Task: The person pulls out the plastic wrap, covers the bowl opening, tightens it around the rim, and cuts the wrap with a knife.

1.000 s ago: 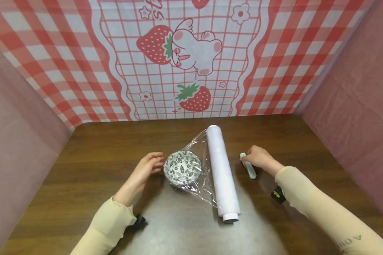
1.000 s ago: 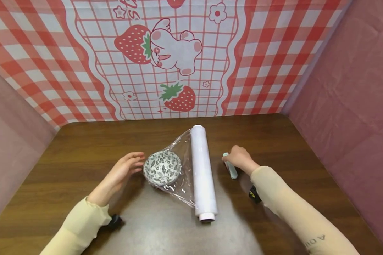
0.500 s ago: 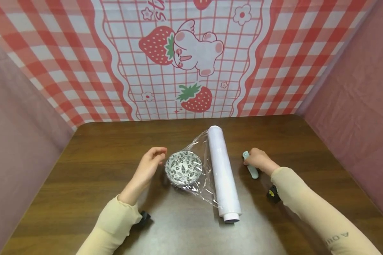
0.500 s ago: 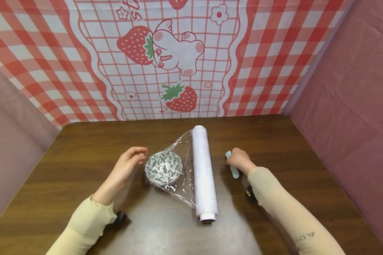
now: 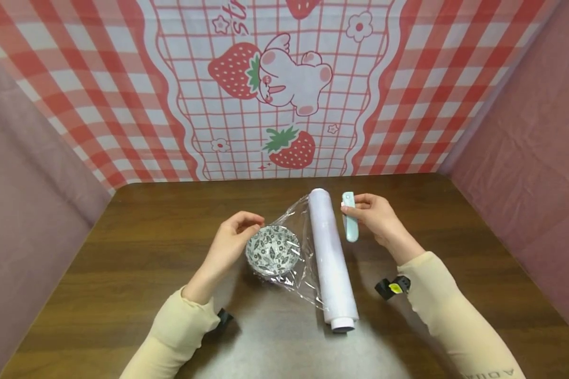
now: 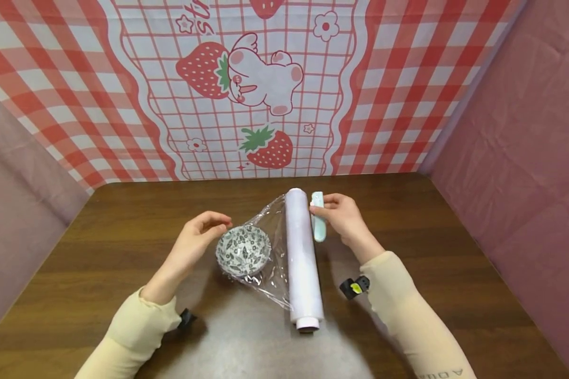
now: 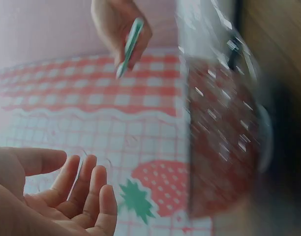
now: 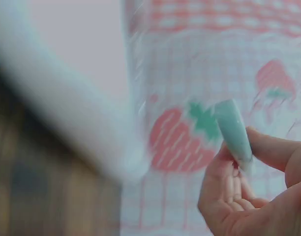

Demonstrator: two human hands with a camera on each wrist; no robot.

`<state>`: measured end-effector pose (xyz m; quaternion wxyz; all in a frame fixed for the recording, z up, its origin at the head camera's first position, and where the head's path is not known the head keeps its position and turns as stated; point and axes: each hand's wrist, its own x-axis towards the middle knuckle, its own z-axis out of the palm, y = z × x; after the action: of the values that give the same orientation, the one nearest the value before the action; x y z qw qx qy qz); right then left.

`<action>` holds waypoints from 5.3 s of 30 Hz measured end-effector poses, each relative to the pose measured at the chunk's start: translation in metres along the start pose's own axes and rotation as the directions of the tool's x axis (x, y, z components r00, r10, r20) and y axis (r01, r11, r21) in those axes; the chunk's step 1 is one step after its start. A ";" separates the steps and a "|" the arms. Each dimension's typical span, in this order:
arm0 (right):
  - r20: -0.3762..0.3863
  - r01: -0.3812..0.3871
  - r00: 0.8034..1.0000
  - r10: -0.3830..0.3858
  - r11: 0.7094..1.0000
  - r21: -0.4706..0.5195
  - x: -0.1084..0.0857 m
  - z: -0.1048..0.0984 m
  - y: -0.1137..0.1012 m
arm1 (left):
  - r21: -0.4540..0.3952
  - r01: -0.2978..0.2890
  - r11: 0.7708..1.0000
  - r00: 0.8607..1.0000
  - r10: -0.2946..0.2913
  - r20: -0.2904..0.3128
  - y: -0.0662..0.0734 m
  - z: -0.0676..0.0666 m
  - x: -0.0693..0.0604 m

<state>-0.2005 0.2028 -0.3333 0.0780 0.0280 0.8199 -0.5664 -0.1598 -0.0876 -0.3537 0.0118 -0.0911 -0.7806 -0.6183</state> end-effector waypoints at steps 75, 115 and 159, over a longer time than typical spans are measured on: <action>0.262 0.454 0.883 -0.389 0.847 -0.275 -0.051 0.058 -0.022 | 0.451 -0.330 0.829 0.939 0.336 0.068 0.019 0.018 0.008; 0.325 0.279 0.934 -0.151 0.875 -0.396 -0.036 0.060 -0.024 | 0.565 -0.443 0.696 0.890 0.265 0.371 0.020 0.016 0.068; 0.001 0.036 0.999 -0.047 0.763 -0.645 0.046 0.075 -0.004 | 0.822 -0.091 0.562 0.942 -0.220 0.255 -0.009 0.075 0.150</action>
<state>-0.2389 0.1295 -0.3628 0.0640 -0.0143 0.9656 -0.2517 -0.3020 0.0018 -0.3602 -0.1000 -0.1476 -0.9713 -0.1575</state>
